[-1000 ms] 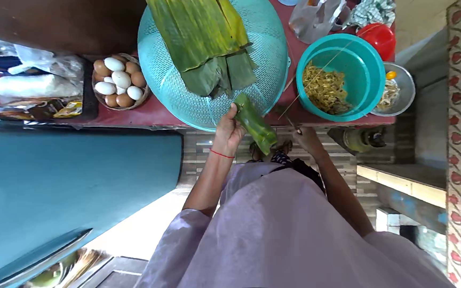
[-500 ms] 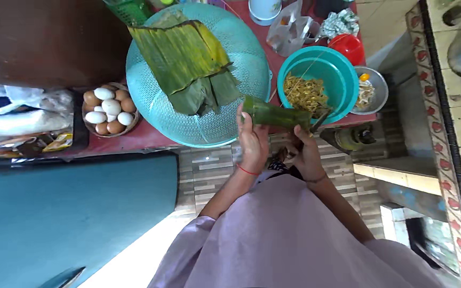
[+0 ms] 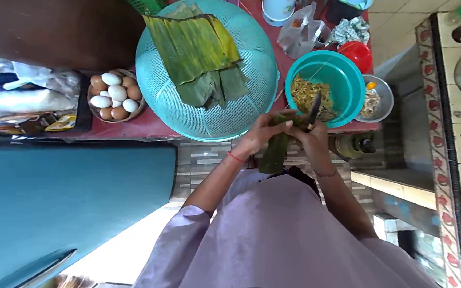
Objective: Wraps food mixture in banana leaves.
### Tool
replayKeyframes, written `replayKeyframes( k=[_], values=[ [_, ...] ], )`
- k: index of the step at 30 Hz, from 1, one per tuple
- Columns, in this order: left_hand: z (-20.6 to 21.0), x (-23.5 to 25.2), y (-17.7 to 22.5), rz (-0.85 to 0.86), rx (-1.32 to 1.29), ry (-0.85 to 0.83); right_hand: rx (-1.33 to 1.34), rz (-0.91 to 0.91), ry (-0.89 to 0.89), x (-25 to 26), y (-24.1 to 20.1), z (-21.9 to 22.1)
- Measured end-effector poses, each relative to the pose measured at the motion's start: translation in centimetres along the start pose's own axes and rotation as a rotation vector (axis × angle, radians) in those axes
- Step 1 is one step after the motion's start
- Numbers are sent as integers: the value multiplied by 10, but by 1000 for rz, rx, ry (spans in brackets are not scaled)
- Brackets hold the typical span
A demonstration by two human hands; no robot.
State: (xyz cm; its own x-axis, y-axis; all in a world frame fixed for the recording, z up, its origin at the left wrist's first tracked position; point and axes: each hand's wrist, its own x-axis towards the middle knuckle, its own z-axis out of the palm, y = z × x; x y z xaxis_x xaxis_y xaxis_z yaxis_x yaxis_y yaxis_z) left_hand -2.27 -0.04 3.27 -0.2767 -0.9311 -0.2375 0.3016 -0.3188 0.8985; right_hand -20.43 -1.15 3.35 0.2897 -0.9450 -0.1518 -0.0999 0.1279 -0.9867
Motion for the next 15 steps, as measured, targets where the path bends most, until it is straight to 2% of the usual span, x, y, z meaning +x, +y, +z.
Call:
replayKeyframes(
  k=[3,7,9,15],
  values=[
    [2,-5,-4,-165,-113,122,-90,26,-18,0,0,0],
    [-5,-6,-8,-341,-248,177,-259,-16,-25,0,9,-14],
    [-10,-6,-8,-381,-280,182,-305,-24,-59,-1,11,-23],
    [-14,-6,-6,-418,-300,184,-274,48,-322,-6,22,-32]
  ],
)
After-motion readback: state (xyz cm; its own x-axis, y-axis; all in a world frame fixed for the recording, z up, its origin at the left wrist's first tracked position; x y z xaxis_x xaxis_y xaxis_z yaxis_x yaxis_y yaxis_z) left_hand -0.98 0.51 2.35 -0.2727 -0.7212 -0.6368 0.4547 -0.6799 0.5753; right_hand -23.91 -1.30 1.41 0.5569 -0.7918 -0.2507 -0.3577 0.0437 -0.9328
